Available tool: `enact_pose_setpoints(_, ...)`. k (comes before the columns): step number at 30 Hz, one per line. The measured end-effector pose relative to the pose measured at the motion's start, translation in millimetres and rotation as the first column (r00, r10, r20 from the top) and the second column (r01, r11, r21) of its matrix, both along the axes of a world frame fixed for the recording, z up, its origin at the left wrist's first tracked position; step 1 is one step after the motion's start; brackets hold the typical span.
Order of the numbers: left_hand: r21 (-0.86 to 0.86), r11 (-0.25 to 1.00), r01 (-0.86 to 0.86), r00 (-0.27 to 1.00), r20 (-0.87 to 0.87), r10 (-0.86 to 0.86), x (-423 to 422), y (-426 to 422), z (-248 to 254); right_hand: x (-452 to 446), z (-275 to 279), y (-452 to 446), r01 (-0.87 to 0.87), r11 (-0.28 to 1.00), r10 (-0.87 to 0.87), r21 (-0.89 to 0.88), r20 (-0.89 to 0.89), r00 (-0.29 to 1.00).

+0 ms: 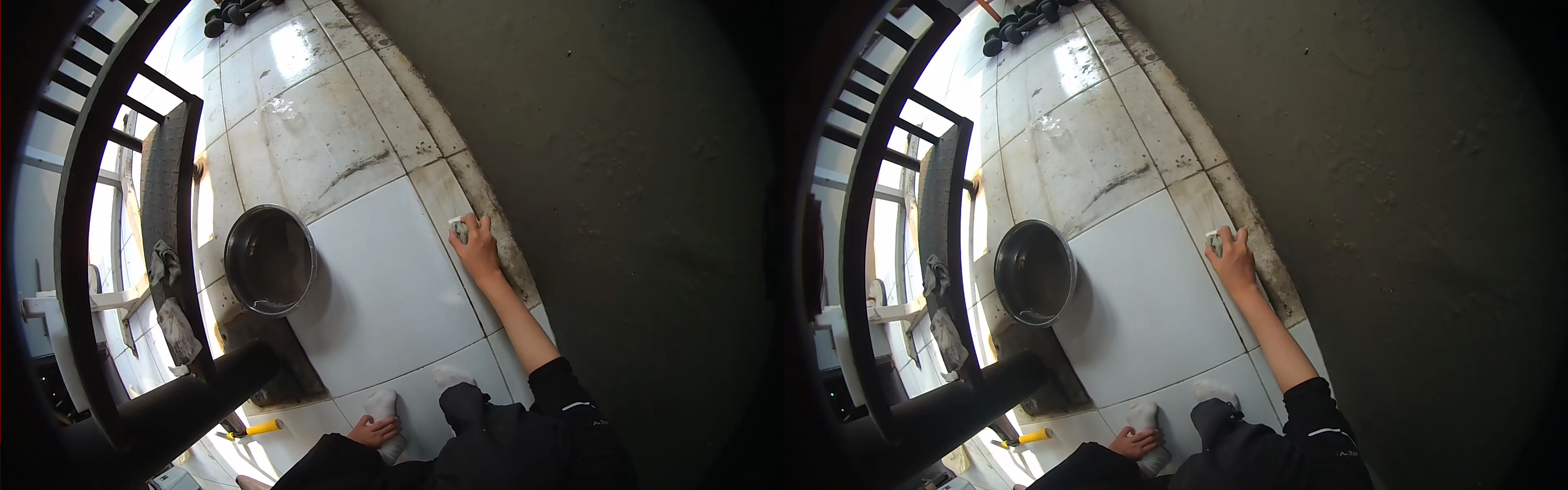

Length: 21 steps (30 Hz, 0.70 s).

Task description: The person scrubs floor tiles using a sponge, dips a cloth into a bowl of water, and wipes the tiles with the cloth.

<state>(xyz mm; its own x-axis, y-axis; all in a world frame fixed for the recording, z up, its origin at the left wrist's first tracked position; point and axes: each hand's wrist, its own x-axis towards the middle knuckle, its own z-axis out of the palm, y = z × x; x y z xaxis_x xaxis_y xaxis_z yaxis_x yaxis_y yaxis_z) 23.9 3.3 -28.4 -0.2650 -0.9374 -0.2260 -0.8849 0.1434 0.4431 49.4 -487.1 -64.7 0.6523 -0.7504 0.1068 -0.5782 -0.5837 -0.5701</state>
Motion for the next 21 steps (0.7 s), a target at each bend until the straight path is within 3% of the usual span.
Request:
enact_pose_setpoints(3,0.011,1.000,0.007,1.000,0.009,-0.007,0,1,2,42,-12,-17,-0.016,0.995,0.019,-0.096,0.029,0.999)
enact_pose_setpoints(8,-0.005,1.000,0.006,1.000,0.015,-0.006,-1,-2,0,106,0,-57,0.031,0.996,-0.022,0.080,-0.109,0.994)
enact_pose_setpoints(12,-0.002,1.000,-0.002,1.000,-0.003,0.002,-1,-2,0,80,8,-47,-0.007,0.991,0.021,0.133,-0.100,0.995)
enact_pose_setpoints(18,0.001,1.000,0.001,1.000,0.004,-0.001,2,-7,6,-3,11,8,0.008,0.995,-0.006,0.099,-0.015,1.000)
enact_pose_setpoints(21,-0.007,1.000,0.003,1.000,-0.001,-0.003,4,-7,5,1,6,11,0.038,0.998,-0.037,0.044,-0.005,0.999)
